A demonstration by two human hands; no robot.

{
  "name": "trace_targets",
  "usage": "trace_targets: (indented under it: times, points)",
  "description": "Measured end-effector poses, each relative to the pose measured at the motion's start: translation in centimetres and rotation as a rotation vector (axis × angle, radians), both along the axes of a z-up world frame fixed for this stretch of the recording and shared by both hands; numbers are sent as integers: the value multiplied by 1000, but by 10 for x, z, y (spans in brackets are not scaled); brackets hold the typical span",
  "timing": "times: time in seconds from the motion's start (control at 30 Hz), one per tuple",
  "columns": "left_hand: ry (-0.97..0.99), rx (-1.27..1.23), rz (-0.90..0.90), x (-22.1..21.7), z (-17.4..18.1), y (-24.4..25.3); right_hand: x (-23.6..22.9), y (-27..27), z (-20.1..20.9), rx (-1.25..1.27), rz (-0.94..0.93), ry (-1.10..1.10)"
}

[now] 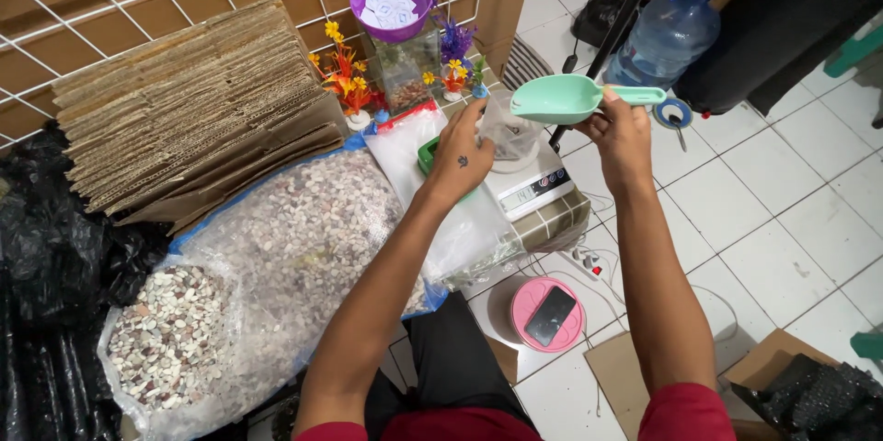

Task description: The person scoops small stones from a large bag into a small plastic bag using a green scoop, then weighs the bag on a digital scale. They fold a cardboard box, place the weighed bag inside, and line the box with a black plastic bag.

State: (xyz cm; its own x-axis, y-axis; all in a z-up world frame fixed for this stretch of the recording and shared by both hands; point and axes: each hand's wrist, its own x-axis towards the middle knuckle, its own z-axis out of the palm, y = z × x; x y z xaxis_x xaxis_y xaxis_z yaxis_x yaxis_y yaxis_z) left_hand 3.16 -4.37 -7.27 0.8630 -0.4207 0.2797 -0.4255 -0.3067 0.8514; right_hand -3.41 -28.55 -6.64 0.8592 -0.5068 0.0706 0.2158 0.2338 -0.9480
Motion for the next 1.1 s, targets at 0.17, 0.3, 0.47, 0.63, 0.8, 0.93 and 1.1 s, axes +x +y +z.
trace_targets:
  times: [0.17,0.3,0.47,0.63,0.8,0.93,1.1]
  points:
    - [-85,-44,-22,-6,11,0,-2,-4,0,1,-15,-15]
    - [-120,-36,-40,-6,12,-2,-5,-4,7,-31,2,-41]
    - [-136,-40,-41,-6,10,-1,-8,-6,10,-44,1,-55]
    - [-141,-30,-41,-10,15,3,-10,-7,10,-76,3,-68]
    - [-31,22,-33,-6,6,2,1,-5,10,-299,-38,-75]
    - [78,132,-27,6,-12,-5,9,10,19,-736,69,-252]
    - [113,283,-52,23,-52,-15,4,45,29,-1245,116,97]
